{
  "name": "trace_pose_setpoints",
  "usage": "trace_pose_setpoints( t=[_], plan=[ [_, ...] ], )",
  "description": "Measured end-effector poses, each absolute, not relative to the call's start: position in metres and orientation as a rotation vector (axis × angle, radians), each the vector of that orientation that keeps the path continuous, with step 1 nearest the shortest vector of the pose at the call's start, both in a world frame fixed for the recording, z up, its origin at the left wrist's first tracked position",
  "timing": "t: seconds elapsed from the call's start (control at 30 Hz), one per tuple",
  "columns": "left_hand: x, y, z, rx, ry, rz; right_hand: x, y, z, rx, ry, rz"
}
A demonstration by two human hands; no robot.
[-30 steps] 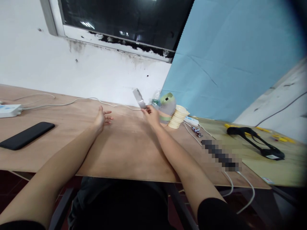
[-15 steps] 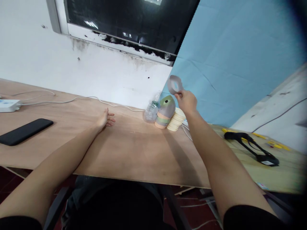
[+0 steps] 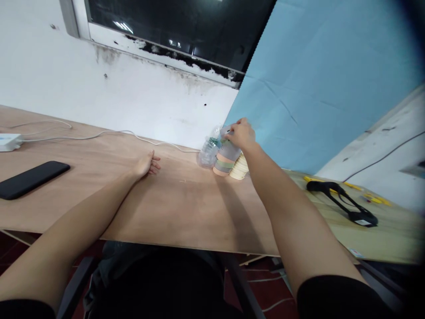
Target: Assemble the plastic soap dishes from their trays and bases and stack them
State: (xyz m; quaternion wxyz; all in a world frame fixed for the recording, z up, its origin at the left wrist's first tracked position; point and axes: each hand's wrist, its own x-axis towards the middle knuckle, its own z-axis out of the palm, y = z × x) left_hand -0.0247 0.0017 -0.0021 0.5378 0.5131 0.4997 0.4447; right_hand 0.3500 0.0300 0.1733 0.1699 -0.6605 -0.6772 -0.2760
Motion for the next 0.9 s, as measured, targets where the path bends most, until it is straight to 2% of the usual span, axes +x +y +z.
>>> trace_pose_setpoints(
  t=[0.23, 0.5, 0.9],
  plan=[
    [-0.025, 0.002, -0.004, 1.231, 1.173, 1.102, 0.345, 0.044, 0.160, -1.844, -2.125, -0.855],
    [-0.026, 0.003, -0.006, 1.245, 1.166, 1.089, 0.346, 0.041, 0.163, -1.920, -2.118, -0.810],
    [-0.026, 0.003, -0.007, 1.263, 1.174, 1.088, 0.343, 0.041, 0.150, -1.862, -2.074, -0.921]
  ],
)
